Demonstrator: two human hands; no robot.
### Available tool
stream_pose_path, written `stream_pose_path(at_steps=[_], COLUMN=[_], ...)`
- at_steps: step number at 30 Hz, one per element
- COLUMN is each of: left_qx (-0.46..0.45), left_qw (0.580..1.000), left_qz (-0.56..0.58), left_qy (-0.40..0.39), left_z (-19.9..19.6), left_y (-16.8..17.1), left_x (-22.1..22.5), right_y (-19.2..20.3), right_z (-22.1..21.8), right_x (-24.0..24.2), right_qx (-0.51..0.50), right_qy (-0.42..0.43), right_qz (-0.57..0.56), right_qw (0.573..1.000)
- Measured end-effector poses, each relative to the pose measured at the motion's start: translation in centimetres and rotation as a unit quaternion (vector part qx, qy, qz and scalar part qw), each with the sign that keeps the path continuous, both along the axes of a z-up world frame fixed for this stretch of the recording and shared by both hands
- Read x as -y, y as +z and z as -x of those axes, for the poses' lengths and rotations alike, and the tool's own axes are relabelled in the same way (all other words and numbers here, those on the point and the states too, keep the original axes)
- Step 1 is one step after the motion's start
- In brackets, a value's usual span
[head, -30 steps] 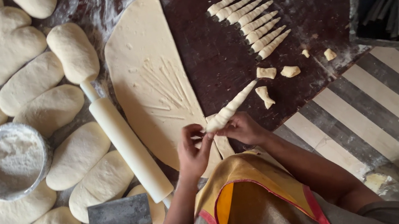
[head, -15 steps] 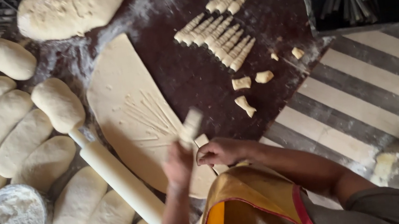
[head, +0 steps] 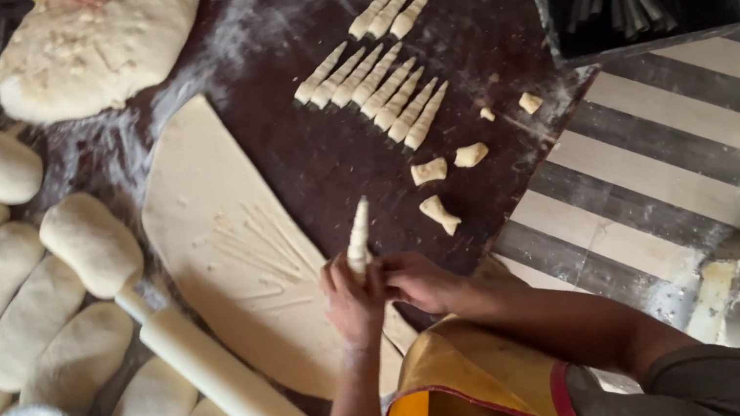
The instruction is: Preparing dough cones by wrapping thin strips of dough around metal cone molds.
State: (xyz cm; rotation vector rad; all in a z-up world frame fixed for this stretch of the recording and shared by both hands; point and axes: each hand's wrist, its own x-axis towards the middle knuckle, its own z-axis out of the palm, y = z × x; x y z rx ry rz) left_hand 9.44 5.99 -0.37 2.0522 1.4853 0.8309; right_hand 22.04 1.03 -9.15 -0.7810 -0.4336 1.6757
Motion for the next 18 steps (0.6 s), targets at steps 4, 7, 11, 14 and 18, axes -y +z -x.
stream_pose_path(at_steps=[4, 7, 11, 14, 18], left_qx=[0.012, 0.011, -0.004, -0.037, -0.168], left_qw=[0.986, 0.993, 0.993, 0.986, 0.968], left_qz=[-0.139, -0.059, -0.006, 0.023, 0.012], left_qy=[-0.091, -0.1, -0.121, -0.162, -0.188], left_z=[-4.1, -8.6, -16.0, -21.6, -28.4], left_y=[-1.6, -2.7, -3.0, -4.5, -10.1], left_x=[0.3, 0.0, -2.3, -5.8, -12.5], right_y=[2.9, -0.7, -4.4, 0.5, 2.7], right_z=[-3.6, -7.5, -14.1, -20.1, -28.7], right_x=[-0.3, -0.1, -0.4, -1.5, -0.7], right_qx=[0.011, -0.039, 0.015, 0.041, 0.194], right_qy=[-0.021, -0.057, -0.119, -0.163, -0.193], right_qz=[0.148, 0.201, 0.113, 0.118, 0.118], right_qw=[0.989, 0.977, 0.986, 0.979, 0.954])
